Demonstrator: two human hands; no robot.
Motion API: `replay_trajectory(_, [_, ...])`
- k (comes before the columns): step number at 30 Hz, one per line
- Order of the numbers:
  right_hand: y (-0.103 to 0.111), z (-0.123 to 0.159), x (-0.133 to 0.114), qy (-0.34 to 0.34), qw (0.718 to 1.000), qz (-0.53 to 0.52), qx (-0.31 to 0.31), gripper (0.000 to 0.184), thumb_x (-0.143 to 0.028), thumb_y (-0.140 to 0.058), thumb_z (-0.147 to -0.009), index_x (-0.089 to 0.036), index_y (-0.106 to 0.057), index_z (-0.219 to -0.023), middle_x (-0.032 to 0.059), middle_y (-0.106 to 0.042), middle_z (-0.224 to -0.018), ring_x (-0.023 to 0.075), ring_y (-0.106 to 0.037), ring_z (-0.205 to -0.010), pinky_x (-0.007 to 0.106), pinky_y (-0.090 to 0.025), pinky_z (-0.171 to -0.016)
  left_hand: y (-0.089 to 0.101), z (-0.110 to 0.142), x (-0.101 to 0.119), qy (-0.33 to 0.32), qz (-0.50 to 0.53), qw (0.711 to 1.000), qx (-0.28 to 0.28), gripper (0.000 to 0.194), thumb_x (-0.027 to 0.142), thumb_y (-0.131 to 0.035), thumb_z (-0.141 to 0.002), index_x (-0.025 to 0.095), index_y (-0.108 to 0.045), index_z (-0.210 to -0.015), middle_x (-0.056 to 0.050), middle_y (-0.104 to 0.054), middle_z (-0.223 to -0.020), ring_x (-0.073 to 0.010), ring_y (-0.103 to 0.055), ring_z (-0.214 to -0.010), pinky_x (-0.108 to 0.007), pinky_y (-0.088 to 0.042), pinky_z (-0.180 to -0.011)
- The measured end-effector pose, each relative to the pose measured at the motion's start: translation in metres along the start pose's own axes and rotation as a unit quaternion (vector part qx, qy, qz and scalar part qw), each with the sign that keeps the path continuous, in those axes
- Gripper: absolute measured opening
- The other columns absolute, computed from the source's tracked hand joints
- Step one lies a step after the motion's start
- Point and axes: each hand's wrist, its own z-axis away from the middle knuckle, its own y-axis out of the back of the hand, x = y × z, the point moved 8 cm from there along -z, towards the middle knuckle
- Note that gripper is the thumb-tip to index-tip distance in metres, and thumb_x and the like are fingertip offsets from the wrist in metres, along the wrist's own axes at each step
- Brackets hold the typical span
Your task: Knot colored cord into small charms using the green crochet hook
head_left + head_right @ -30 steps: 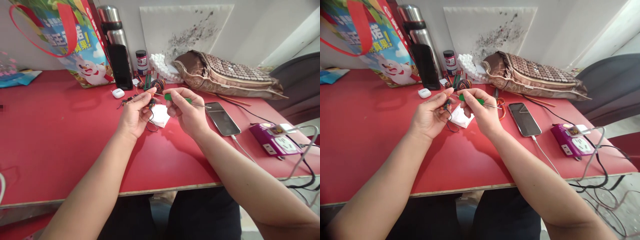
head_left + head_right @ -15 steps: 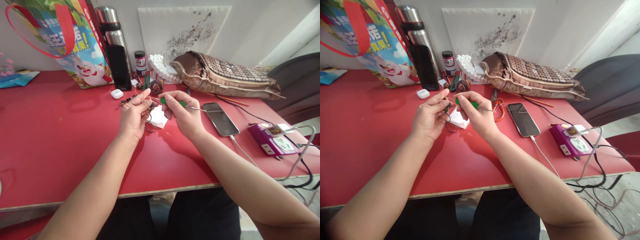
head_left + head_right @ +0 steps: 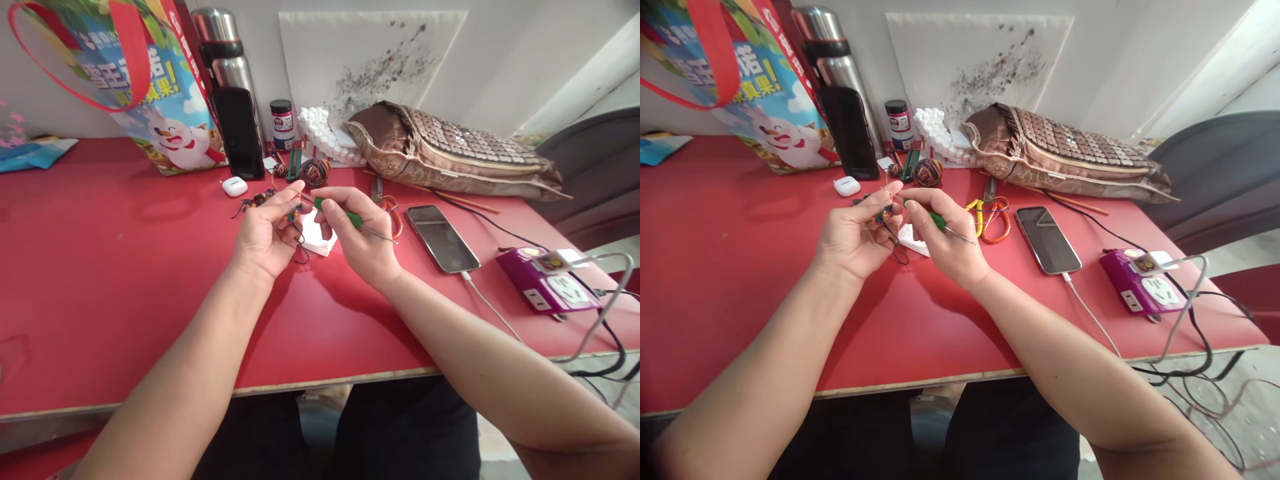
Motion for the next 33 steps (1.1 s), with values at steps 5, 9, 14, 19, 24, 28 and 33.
replay_trajectory(5, [0.008, -0.008, -0.004, -0.027, 0.999, -0.032, -0.003, 0.037, -0.057, -0.081, -0.097, -0.021, -0.082, -0.103, -0.0018, -0.073, -0.072, 0.0095, -0.061, -0.057, 0.027, -0.054, -0.059, -0.001, 0.002, 0.01, -0.004, 0.024, 1.0, -0.004, 0.023, -0.006, -0.063, -0.09, 0.007, -0.082, -0.087, -0.004, -0.07, -0.066, -0.0054, -0.064, -0.051, -0.011, -0.051, -0.052])
replay_trajectory(9, [0.011, -0.011, -0.008, -0.048, 0.998, -0.047, -0.003, 0.039, -0.059, -0.085, -0.093, -0.021, -0.084, -0.096, -0.0016, -0.072, -0.069, 0.0099, -0.059, -0.055, 0.027, -0.051, -0.055, -0.003, 0.004, 0.009, 0.029, 0.032, 0.999, -0.031, 0.027, -0.003, -0.059, -0.087, 0.008, -0.082, -0.091, -0.003, -0.064, -0.059, -0.0059, -0.058, -0.048, -0.011, -0.046, -0.047])
replay_trajectory(14, [0.012, -0.013, -0.009, -0.07, 0.995, -0.074, -0.011, 0.037, -0.058, -0.089, -0.089, -0.021, -0.084, -0.09, -0.0016, -0.069, -0.065, 0.0095, -0.053, -0.052, 0.027, -0.046, -0.051, -0.008, 0.004, 0.009, 0.064, 0.026, 0.994, -0.08, 0.032, 0.0, -0.049, -0.085, 0.005, -0.081, -0.091, -0.001, -0.053, -0.05, -0.0068, -0.045, -0.042, -0.013, -0.03, -0.039])
replay_trajectory(19, [0.015, -0.016, -0.006, -0.085, 0.991, -0.105, -0.021, 0.033, -0.051, -0.09, -0.088, -0.019, -0.085, -0.088, -0.0011, -0.069, -0.064, 0.0085, -0.051, -0.05, 0.026, -0.043, -0.049, -0.008, 0.004, 0.01, 0.09, 0.029, 0.991, -0.098, 0.033, 0.002, -0.048, -0.084, 0.003, -0.08, -0.09, -0.001, -0.049, -0.047, -0.0073, -0.042, -0.041, -0.014, -0.027, -0.038])
replay_trajectory(24, [0.018, -0.016, -0.004, -0.092, 0.989, -0.108, -0.04, 0.022, -0.042, -0.085, -0.092, -0.02, -0.087, -0.089, -0.0013, -0.067, -0.064, 0.0085, -0.052, -0.051, 0.026, -0.043, -0.05, -0.007, 0.003, 0.005, 0.125, 0.027, 0.987, -0.096, 0.027, 0.004, -0.054, -0.082, 0.007, -0.08, -0.087, 0.0, -0.047, -0.045, -0.0066, -0.04, -0.039, -0.014, -0.023, -0.037])
replay_trajectory(28, [0.019, -0.017, -0.004, -0.101, 0.99, -0.091, -0.041, 0.024, -0.044, -0.085, -0.09, -0.021, -0.085, -0.085, -0.0012, -0.065, -0.063, 0.0096, -0.051, -0.051, 0.027, -0.042, -0.048, -0.006, 0.001, 0.004, 0.118, 0.026, 0.988, -0.099, 0.023, 0.003, -0.06, -0.078, 0.008, -0.081, -0.084, 0.0, -0.047, -0.045, -0.0056, -0.039, -0.039, -0.014, -0.022, -0.037])
replay_trajectory(33, [0.022, -0.017, -0.004, -0.114, 0.99, -0.077, -0.037, 0.022, -0.043, -0.084, -0.09, -0.021, -0.085, -0.086, -0.001, -0.065, -0.062, 0.0102, -0.05, -0.05, 0.027, -0.04, -0.047, -0.004, 0.0, 0.005, 0.116, 0.005, 0.989, -0.095, 0.023, 0.002, -0.06, -0.077, 0.011, -0.081, -0.081, 0.001, -0.045, -0.045, -0.0059, -0.037, -0.039, -0.014, -0.021, -0.036])
